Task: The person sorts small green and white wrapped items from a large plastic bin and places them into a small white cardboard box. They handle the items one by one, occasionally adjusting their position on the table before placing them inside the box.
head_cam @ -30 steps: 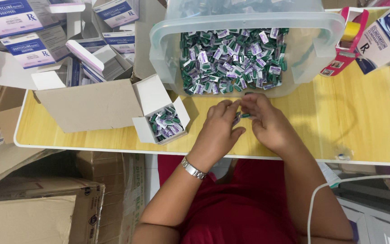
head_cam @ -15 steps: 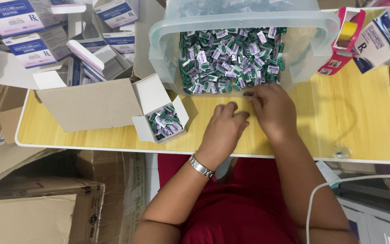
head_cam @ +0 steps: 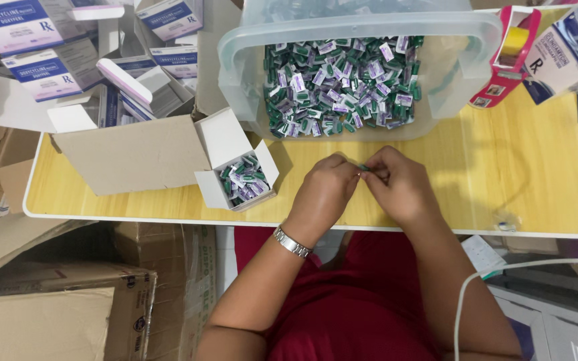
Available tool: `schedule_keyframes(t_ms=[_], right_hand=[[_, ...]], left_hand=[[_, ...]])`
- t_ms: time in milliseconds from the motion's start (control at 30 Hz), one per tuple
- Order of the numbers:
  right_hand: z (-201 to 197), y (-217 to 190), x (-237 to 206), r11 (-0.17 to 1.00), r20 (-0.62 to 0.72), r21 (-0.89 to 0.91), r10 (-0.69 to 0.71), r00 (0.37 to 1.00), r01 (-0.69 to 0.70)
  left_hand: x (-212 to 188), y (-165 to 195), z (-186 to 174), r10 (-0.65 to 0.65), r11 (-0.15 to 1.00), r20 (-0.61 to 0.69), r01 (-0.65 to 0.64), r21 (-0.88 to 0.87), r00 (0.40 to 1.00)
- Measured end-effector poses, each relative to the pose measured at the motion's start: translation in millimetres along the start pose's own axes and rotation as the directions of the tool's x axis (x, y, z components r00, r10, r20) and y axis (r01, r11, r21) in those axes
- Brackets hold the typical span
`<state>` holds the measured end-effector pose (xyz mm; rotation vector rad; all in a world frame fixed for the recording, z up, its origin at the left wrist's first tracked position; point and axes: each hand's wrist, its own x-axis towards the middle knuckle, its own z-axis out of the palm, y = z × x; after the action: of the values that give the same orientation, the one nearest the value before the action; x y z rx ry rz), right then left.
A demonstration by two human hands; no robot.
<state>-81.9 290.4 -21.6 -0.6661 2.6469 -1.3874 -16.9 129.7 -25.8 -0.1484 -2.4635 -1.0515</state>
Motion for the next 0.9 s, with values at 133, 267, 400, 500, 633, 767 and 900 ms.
schedule_keyframes(t_ms=[133, 267, 400, 500, 633, 767, 900], right_hand=[[12.4, 7.6, 5.7, 0.98, 0.026, 0.193, 0.037, 0.999, -0.041], [17.2, 2.5, 8.4, 0.887, 0.044, 0.461, -0.005, 0.999, -0.015], [16.6, -29.8, 3.8, 0.841, 0.032, 0.54, -0.066, 0.997, 0.038], [21.9, -66.3, 1.2, 0.853, -0.009, 0.48, -0.229, 0.973, 0.205], [37.2, -108.6, 8.8, 0.885, 0.073, 0.159, -0.452, 0.889, 0.437], [67.2, -133.3, 15.6, 0.813, 0.054, -0.015, -0.58, 0.813, 0.582], [83.9, -127.4, 15.0, 0.733, 0.055, -0.131, -0.667, 0.743, 0.668]], left_hand=[[1.8, 2.6, -6.5, -0.04, 0.991, -0.069, 0.031, -0.129, 0.997], [1.7, 15.1, -24.3, -0.084, 0.988, -0.107, 0.07, -0.134, 0.991], [-6.0, 35.0, -50.9, -0.023, 0.999, -0.239, 0.012, -0.048, 0.971], [-19.8, 41.9, -79.5, 0.016, 0.999, -0.309, 0.0, 0.053, 0.951], [-34.0, 32.0, -115.9, -0.009, 0.976, -0.388, 0.092, 0.195, 0.922], [-41.5, 11.1, -134.2, -0.105, 0.94, -0.435, 0.232, 0.25, 0.894], [-44.7, -4.9, -131.2, -0.156, 0.92, -0.409, 0.283, 0.271, 0.899]])
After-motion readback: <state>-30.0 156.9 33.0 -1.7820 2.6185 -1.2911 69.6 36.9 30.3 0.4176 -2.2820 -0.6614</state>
